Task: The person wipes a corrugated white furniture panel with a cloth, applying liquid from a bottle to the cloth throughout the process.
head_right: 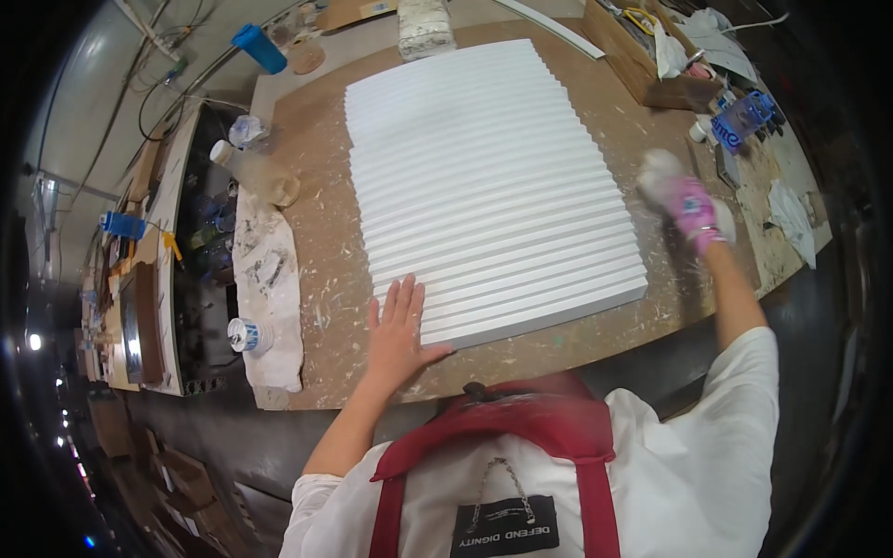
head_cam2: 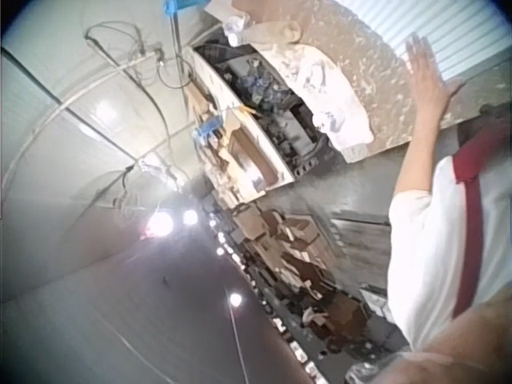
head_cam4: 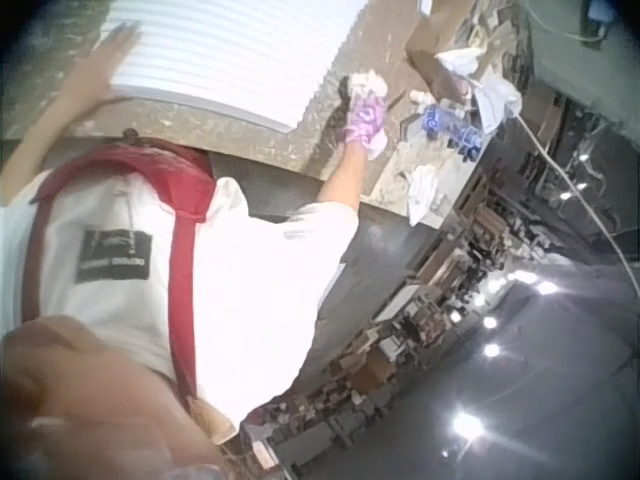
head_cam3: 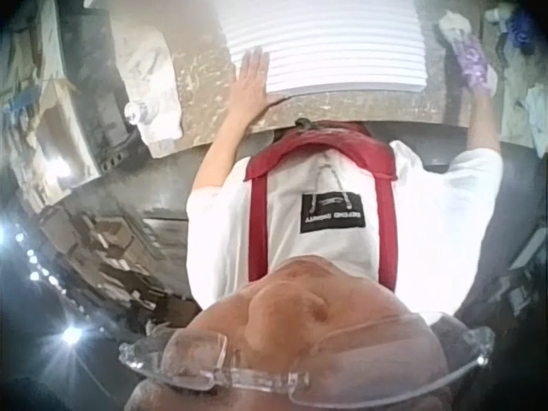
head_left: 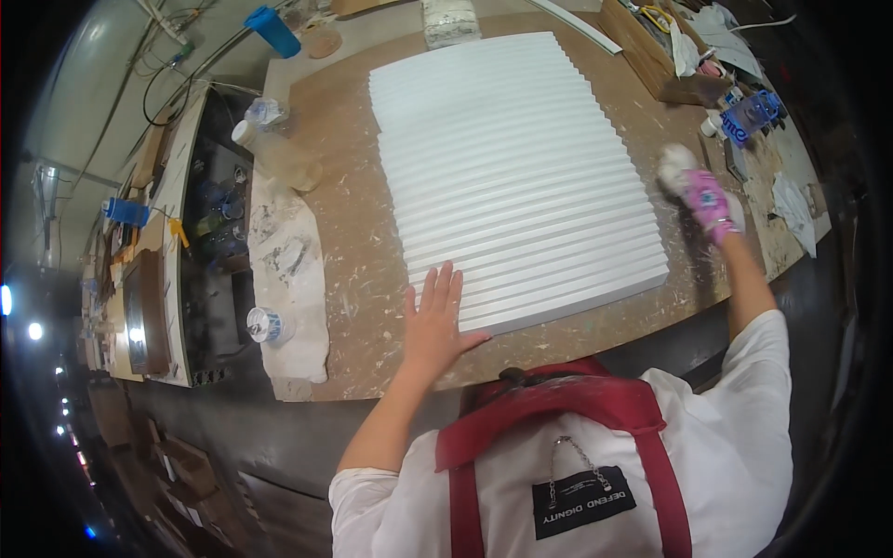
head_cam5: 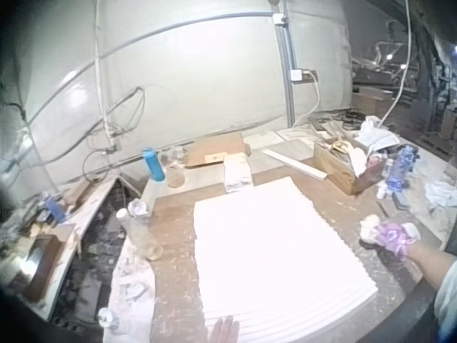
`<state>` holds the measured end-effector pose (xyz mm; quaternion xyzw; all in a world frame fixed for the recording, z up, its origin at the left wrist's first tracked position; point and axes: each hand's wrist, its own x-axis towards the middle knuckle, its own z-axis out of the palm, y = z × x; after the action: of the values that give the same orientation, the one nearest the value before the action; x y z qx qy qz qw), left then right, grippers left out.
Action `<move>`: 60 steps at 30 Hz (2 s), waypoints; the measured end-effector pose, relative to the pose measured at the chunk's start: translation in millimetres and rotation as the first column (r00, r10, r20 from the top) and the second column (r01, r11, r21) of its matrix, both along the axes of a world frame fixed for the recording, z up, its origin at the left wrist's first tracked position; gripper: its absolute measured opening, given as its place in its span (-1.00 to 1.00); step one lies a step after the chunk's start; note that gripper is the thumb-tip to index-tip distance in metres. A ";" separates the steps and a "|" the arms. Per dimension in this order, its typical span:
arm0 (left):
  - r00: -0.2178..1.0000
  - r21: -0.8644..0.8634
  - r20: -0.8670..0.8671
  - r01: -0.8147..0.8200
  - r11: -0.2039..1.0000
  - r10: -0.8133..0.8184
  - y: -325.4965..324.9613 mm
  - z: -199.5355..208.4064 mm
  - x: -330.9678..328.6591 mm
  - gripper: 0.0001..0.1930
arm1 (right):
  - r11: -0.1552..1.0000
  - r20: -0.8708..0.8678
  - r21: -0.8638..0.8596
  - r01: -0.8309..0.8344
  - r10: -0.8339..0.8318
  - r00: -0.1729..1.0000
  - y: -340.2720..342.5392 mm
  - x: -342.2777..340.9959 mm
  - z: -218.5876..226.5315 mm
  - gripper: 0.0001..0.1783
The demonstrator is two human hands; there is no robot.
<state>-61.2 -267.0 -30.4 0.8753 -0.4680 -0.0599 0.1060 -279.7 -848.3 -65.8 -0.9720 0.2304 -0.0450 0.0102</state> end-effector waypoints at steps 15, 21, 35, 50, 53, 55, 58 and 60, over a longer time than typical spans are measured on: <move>0.981 -0.364 -0.176 -0.140 0.921 0.079 -47.1 72.4 170.0 -0.46 | 0.973 0.292 0.225 -0.041 -0.027 0.956 135.0 13.8 74.0 -0.35; 0.979 -0.404 -0.006 -0.188 0.895 0.203 -138.0 51.8 314.1 -0.46 | 0.906 0.140 0.393 -0.157 0.110 0.984 235.8 3.0 68.5 -0.18; 0.953 0.054 0.057 -0.299 0.953 0.296 -301.7 -36.5 424.5 -0.27 | 0.962 -0.075 0.270 -0.031 0.053 0.996 244.4 -5.4 34.7 -0.08; 0.986 -0.116 0.112 -0.108 0.987 0.121 -273.7 -37.3 356.7 -0.34 | 0.992 -0.058 0.127 -0.013 0.021 0.998 262.1 -1.2 30.8 -0.07; 0.996 -0.267 -0.026 -0.088 0.960 0.084 -261.4 -39.9 326.6 -0.40 | 0.993 -0.077 0.103 0.050 -0.042 0.996 269.0 -4.2 30.7 -0.06; 0.996 -0.246 -0.042 -0.088 0.965 0.080 -253.8 -40.3 313.4 -0.40 | 0.995 -0.105 0.090 0.039 -0.029 0.994 270.7 -7.0 39.5 -0.06; 0.994 -0.211 -0.075 -0.094 0.973 0.080 -251.2 -43.5 309.7 -0.41 | 0.991 -0.120 0.130 0.033 -0.017 0.993 269.9 -14.6 55.5 -0.08; 0.993 -0.192 -0.080 -0.098 0.976 0.083 -249.0 -44.1 308.2 -0.42 | 0.965 -0.132 0.260 0.009 0.026 0.991 260.1 -14.7 69.0 -0.10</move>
<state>247.0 -516.0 -74.5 0.8783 -0.4272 -0.0400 0.2109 -294.4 -588.2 3.2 -0.9641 0.2301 0.0511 0.1224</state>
